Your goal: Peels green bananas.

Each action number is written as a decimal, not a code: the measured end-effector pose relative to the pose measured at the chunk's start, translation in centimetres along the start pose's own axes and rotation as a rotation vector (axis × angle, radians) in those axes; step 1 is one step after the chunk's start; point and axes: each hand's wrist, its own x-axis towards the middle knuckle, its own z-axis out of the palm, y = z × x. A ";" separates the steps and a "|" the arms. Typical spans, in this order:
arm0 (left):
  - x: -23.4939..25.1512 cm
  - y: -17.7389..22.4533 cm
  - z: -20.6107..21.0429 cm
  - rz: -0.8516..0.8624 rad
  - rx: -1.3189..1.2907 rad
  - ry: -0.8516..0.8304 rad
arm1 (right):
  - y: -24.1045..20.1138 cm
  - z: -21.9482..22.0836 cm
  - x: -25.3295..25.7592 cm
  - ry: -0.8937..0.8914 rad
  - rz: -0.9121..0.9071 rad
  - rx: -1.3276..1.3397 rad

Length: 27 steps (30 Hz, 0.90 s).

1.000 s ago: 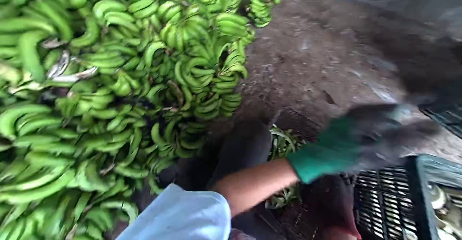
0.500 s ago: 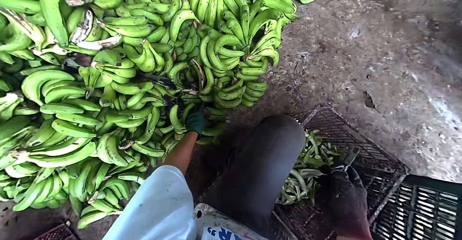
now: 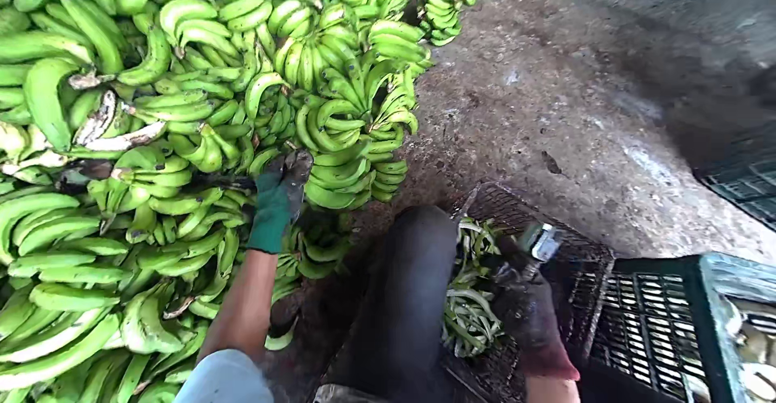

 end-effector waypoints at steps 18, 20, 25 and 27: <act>-21.5 17.9 25.8 1.100 0.940 -1.000 | -5.1 -9.8 -1.4 0.762 -0.082 0.041; -22.3 15.7 28.2 1.093 0.959 -1.062 | -3.2 -11.2 -1.7 0.727 -0.020 0.071; -20.0 12.4 31.7 0.912 0.623 -0.908 | -1.2 -11.0 -0.8 0.645 -0.012 0.360; -20.1 13.4 31.4 0.672 0.388 -0.802 | -0.3 -9.5 -0.4 0.627 -0.008 0.321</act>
